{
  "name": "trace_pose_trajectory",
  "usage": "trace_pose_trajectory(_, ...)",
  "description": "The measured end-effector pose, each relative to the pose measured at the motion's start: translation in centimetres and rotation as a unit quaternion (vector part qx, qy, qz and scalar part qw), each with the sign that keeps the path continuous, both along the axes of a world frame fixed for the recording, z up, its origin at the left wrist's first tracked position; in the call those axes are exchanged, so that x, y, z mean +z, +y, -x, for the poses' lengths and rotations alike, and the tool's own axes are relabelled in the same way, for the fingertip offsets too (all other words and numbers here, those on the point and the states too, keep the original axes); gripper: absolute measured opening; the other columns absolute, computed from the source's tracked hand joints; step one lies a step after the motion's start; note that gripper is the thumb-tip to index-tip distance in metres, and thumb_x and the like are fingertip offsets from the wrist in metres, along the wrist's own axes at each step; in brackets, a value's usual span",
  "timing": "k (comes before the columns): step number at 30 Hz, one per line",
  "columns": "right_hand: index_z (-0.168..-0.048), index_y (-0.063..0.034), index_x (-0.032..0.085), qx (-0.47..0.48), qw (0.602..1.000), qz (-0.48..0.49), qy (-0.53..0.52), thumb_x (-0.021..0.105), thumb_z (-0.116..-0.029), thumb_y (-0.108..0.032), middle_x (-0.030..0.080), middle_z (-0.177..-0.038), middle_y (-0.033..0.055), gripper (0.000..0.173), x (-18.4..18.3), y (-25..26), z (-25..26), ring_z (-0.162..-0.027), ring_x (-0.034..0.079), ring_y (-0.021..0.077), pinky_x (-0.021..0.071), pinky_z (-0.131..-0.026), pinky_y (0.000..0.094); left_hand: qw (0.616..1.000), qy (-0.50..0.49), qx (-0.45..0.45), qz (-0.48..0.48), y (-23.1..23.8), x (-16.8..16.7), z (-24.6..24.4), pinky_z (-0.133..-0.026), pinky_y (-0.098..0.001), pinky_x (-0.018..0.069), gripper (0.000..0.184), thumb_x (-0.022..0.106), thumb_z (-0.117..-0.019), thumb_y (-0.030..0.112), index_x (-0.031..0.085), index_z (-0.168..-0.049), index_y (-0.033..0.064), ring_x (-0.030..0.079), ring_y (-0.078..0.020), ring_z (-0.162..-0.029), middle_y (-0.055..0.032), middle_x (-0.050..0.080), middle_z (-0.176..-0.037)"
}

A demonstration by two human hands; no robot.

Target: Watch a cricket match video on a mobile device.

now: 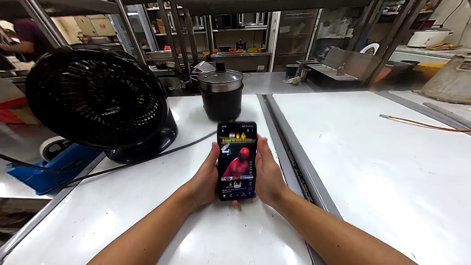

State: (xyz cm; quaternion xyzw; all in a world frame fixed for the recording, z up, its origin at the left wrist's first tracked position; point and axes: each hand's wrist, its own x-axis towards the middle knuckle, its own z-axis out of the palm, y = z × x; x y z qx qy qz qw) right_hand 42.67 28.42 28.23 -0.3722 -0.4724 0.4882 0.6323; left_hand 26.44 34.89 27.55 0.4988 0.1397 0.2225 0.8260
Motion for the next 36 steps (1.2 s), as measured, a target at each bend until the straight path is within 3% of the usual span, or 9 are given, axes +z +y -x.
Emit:
trace_pose_trajectory(22, -0.151, -0.0346, 0.038, 0.002, 1.000, 0.003, 0.006, 0.015, -0.0995, -0.073, 0.065, -0.126, 0.0001, 0.068, -0.18, 0.09, -0.05, -0.106, 0.068, 0.0158, 0.0587, -0.083, 0.0396, 1.000, -0.006, -0.004, 0.017, 0.05, 0.11, -0.05, -0.072, -0.0433, 0.0629, 0.088, 0.038, -0.0795, 0.091, 0.065, -0.129, 0.0230, 0.073, -0.0251, -0.099, -0.0116, 0.072, -0.115)
trace_pose_trajectory(28, -0.151, -0.0326, 0.038, 0.004, 1.000, -0.009, 0.006, 0.017, -0.0993, -0.074, 0.065, -0.127, 0.0002, 0.069, -0.14, 0.18, -0.04, -0.108, 0.067, 0.0152, 0.0581, -0.086, 0.0401, 1.000, 0.006, 0.012, 0.006, -0.15, 0.19, -0.10, -0.071, -0.0429, 0.0630, 0.090, 0.032, -0.0808, 0.092, 0.066, -0.127, 0.0218, 0.073, -0.0243, -0.098, -0.0112, 0.072, -0.114)
trace_pose_trajectory(36, -0.152, -0.0335, 0.037, 0.000, 1.000, -0.009, -0.003, 0.017, -0.0998, -0.073, 0.064, -0.129, -0.0001, 0.068, -0.23, 0.15, -0.06, -0.111, 0.066, 0.0157, 0.0577, -0.088, 0.0406, 1.000, -0.007, 0.000, 0.004, 0.03, 0.01, 0.01, -0.074, -0.0448, 0.0629, 0.090, 0.037, -0.0787, 0.092, 0.065, -0.129, 0.0231, 0.073, -0.0259, -0.101, -0.0118, 0.071, -0.117)
